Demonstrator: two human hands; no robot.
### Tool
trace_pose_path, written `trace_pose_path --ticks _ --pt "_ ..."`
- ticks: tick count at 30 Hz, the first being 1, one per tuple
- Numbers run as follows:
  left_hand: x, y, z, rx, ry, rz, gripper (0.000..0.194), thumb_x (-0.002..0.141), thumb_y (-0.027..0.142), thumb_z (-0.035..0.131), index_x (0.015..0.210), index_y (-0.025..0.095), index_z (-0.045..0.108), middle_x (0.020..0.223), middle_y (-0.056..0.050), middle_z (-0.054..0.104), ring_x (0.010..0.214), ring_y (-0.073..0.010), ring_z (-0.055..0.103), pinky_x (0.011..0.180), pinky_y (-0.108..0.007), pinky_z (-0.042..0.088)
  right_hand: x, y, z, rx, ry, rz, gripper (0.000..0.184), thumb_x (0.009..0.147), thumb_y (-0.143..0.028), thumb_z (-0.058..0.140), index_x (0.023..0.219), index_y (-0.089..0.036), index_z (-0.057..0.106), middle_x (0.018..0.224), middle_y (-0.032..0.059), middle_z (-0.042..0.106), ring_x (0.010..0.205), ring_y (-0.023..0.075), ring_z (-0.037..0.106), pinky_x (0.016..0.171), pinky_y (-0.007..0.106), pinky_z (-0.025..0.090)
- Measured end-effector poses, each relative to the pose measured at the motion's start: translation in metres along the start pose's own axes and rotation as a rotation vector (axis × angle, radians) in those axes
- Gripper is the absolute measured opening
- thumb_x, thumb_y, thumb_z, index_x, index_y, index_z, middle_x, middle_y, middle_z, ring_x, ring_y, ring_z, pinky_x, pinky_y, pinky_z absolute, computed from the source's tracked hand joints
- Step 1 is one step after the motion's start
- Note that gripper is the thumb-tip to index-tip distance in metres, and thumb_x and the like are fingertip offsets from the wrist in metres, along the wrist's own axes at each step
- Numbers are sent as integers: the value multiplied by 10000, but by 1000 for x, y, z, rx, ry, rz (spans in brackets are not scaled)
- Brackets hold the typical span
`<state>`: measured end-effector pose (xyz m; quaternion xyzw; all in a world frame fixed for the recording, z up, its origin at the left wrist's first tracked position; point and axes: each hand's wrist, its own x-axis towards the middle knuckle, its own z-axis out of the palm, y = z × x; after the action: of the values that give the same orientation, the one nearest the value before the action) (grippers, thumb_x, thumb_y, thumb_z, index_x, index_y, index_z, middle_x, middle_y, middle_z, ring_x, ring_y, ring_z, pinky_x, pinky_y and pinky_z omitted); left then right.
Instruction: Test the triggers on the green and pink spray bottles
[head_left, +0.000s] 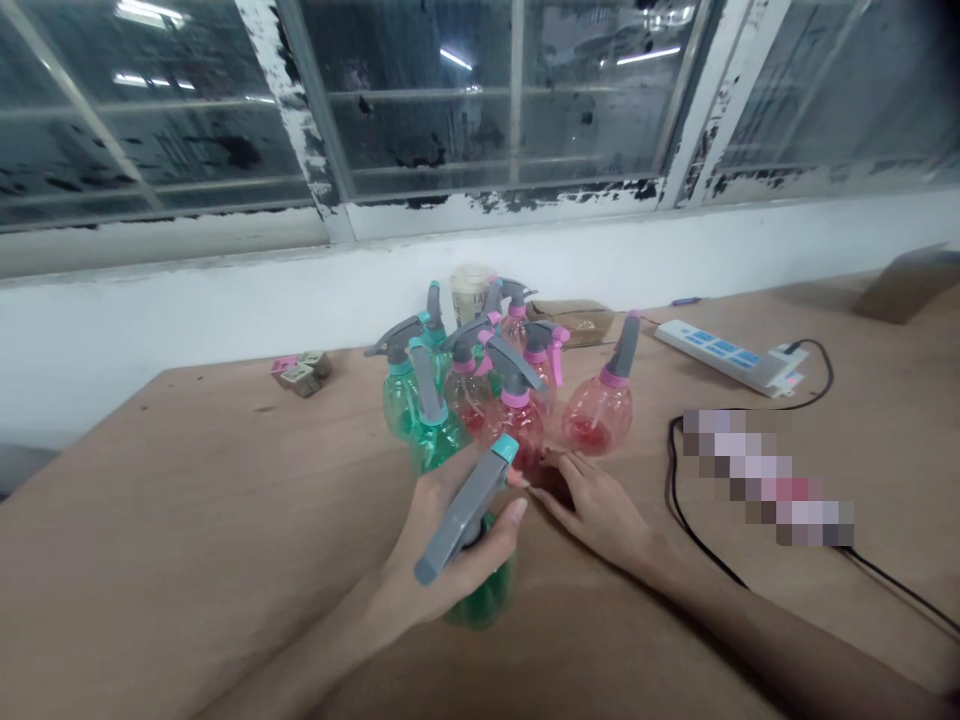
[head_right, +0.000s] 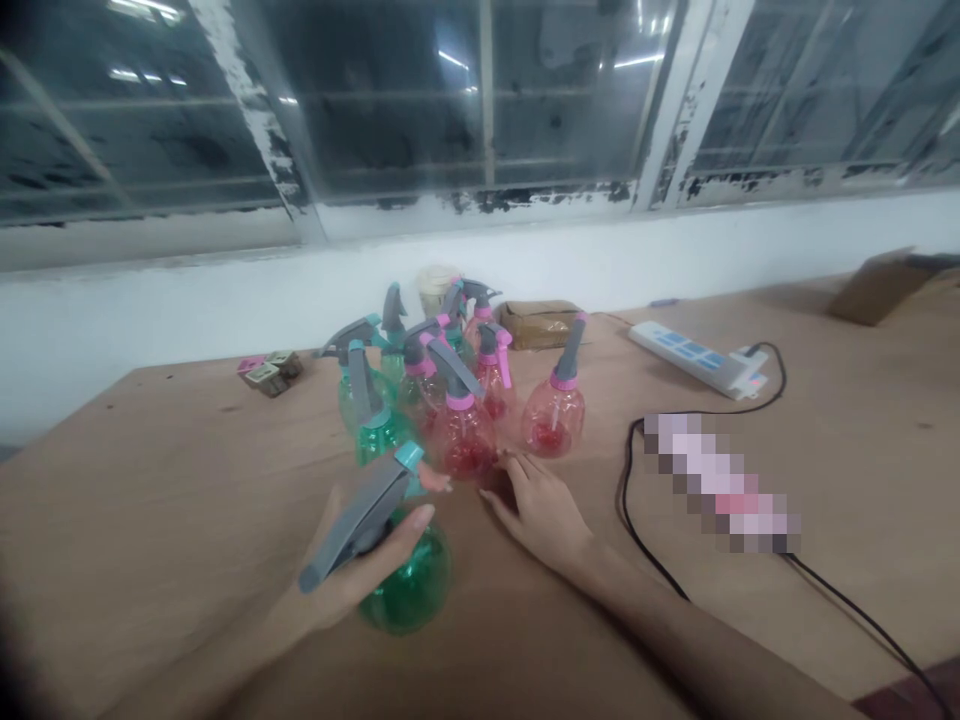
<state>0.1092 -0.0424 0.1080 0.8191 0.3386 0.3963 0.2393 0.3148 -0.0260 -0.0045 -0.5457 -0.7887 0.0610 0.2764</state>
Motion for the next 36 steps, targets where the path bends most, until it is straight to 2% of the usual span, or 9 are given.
trace_pose_path --ticks 3,6,11,17,23,29,33,36 --pt "0 -3 1 -16 7 -10 252 802 256 550 1054 273 549 927 -29 650 912 -231 635 738 -356 547 0 1 0 9 7 -12 260 877 -350 466 1066 -177 508 1069 121 625 1007 249 594 865 419 479" --pt "-1 -6 4 -25 -11 -38 258 800 258 552 1058 259 538 946 -45 642 946 -241 625 785 -397 542 0 1 0 -1 18 -12 267 872 -348 470 1070 -173 511 1062 124 628 993 249 599 851 416 485" --pt "-4 -6 7 -70 -2 -46 288 790 236 562 1075 232 524 1102 -80 599 1015 -239 598 850 -422 523 1 2 0 -10 2 -8 287 875 -360 467 1081 -164 506 1055 123 627 996 253 593 845 418 488" --pt "-7 -8 8 -46 20 -85 349 802 253 565 1147 255 514 1004 -65 625 987 -251 606 822 -437 529 1 1 -1 -17 15 -20 292 875 -371 463 1077 -166 511 1059 129 625 1008 255 593 843 421 491" --pt "-5 -5 8 -34 42 -79 303 793 261 562 1096 268 547 965 -48 635 838 -215 646 734 -376 559 2 0 -2 -26 7 -19 262 875 -355 465 1046 -165 521 1026 125 634 958 249 607 820 407 498" --pt "-2 -3 8 -75 45 -70 317 797 248 553 1113 270 538 1025 -49 627 844 -192 649 739 -345 561 2 2 -2 -34 -16 -13 276 887 -372 449 1048 -159 518 1027 124 630 964 251 604 819 405 499" --pt "-2 -2 8 -95 19 -113 257 801 252 551 1058 256 542 989 -46 606 866 -195 641 777 -360 552 3 2 -2 -25 -25 -11 265 888 -373 447 1038 -166 520 1031 121 627 958 248 603 808 405 501" --pt "-2 -3 7 -94 9 -98 243 806 253 547 1049 255 531 961 -39 590 865 -193 634 773 -360 550 3 0 -4 -22 -30 -7 257 888 -365 450 1029 -164 525 1017 118 628 954 245 602 817 404 496"
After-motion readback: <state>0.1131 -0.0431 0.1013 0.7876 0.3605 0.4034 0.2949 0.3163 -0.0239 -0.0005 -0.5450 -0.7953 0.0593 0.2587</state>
